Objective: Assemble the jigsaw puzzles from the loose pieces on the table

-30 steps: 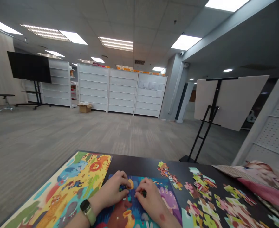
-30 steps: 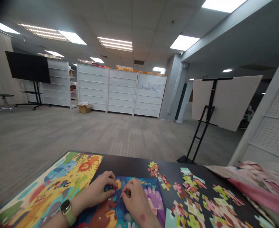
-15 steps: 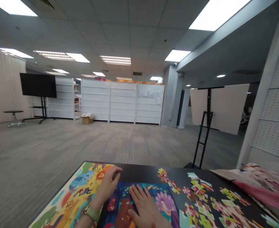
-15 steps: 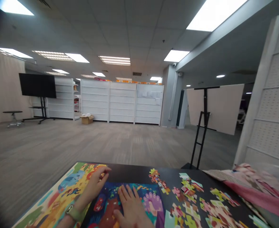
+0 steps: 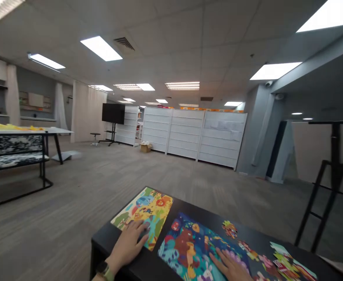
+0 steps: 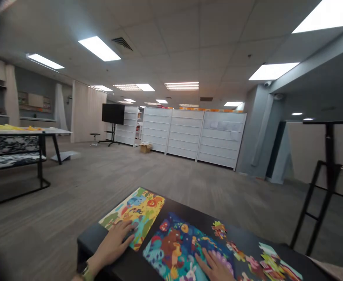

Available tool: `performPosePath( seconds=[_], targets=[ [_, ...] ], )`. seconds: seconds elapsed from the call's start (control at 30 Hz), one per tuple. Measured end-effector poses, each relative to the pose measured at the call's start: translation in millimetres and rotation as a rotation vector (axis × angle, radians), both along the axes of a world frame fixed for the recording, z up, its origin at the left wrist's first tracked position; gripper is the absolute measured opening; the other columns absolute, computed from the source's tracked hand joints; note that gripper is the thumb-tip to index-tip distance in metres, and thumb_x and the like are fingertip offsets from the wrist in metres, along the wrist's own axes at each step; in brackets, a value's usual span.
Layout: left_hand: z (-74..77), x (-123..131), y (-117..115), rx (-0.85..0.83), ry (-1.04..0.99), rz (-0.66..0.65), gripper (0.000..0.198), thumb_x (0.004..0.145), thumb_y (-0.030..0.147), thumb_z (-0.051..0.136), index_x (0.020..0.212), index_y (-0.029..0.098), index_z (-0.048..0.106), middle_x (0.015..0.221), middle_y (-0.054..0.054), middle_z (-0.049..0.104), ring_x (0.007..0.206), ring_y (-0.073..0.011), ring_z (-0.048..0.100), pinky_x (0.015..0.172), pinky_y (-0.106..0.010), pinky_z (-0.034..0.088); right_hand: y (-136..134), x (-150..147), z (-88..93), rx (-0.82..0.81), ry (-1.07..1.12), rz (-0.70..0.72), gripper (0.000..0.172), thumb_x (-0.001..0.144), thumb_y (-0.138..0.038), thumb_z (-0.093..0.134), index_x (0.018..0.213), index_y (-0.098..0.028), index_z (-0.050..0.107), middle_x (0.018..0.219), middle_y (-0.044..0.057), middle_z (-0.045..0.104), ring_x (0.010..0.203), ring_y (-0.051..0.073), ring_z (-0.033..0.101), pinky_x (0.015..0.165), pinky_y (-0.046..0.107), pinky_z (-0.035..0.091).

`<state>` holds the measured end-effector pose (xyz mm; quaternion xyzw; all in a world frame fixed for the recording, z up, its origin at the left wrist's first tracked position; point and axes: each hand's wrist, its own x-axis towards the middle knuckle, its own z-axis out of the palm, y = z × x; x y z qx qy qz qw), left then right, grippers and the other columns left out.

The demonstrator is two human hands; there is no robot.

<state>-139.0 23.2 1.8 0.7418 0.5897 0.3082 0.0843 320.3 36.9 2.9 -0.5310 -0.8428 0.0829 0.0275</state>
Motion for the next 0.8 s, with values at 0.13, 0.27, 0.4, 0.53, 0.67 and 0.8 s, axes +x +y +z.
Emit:
performPosePath(
  seconds=[0.13, 0.27, 0.4, 0.53, 0.67, 0.8],
  targets=[
    [8.8, 15.7, -10.3, -0.003, 0.102, 0.057, 0.023, 0.095, 0.04, 0.053, 0.113, 0.032, 0.067, 0.121, -0.004, 0.064, 0.119, -0.0296, 0.055, 0.109, -0.047, 0.034, -21.3, -34.4, 2.3, 0.147, -0.072, -0.3, 0.081, 0.086, -0.077, 0.045, 0.149, -0.027, 0.05, 0.155, 0.014, 0.048, 0.142, 0.045, 0.043, 0.115, 0.062, 0.035],
    [16.3, 17.8, -26.2, -0.014, 0.182, 0.081, 0.021, 0.091, 0.045, 0.059, 0.101, 0.028, 0.067, 0.11, -0.005, 0.063, 0.109, -0.0295, 0.057, 0.1, -0.043, 0.039, -25.4, -74.4, 7.1, 0.28, -0.111, -0.436, 0.076, 0.092, -0.067, 0.043, 0.147, -0.015, 0.054, 0.144, 0.026, 0.057, 0.125, 0.049, 0.058, 0.099, 0.065, 0.045],
    [19.9, 16.5, -27.0, -0.025, 0.244, 0.08, 0.038, 0.096, 0.058, 0.049, 0.1, 0.026, 0.068, 0.113, -0.008, 0.065, 0.111, -0.0302, 0.059, 0.096, -0.041, 0.043, -24.1, -92.2, 20.2, 0.236, -0.016, -0.333, 0.074, 0.094, -0.063, 0.043, 0.154, -0.02, 0.043, 0.149, 0.023, 0.054, 0.133, 0.047, 0.052, 0.104, 0.059, 0.044],
    [16.2, 13.8, 4.9, -0.072, 0.291, 0.123, 0.058, 0.093, 0.066, 0.048, 0.137, 0.03, 0.06, 0.145, -0.011, 0.056, 0.138, -0.0372, 0.044, 0.114, -0.052, 0.029, -17.6, -85.3, 30.5, 0.083, 0.047, -0.061, 0.075, 0.088, -0.07, 0.052, 0.155, -0.042, 0.034, 0.165, 0.007, 0.033, 0.153, 0.039, 0.024, 0.121, 0.061, 0.02],
    [1.7, 2.1, 40.3, -0.181, 0.333, 0.211, 0.083, 0.082, 0.082, 0.049, 0.148, 0.033, 0.051, 0.159, -0.013, 0.042, 0.146, -0.0528, 0.026, 0.113, -0.072, 0.015, 1.5, -79.7, 23.2, 0.043, 0.032, -0.199, 0.082, 0.087, -0.08, 0.043, 0.156, -0.037, 0.035, 0.166, 0.01, 0.027, 0.154, 0.038, 0.018, 0.123, 0.059, 0.013],
    [-13.6, 0.1, 57.3, -0.214, 0.38, 0.248, 0.087, 0.082, 0.085, 0.042, 0.153, 0.034, 0.043, 0.163, -0.01, 0.036, 0.148, -0.0529, 0.02, 0.113, -0.073, 0.011, 16.9, -106.9, 6.8, 0.126, 0.025, -0.455, 0.084, 0.088, -0.079, 0.041, 0.156, -0.03, 0.038, 0.165, 0.014, 0.031, 0.153, 0.044, 0.02, 0.12, 0.064, 0.011]
  ],
)
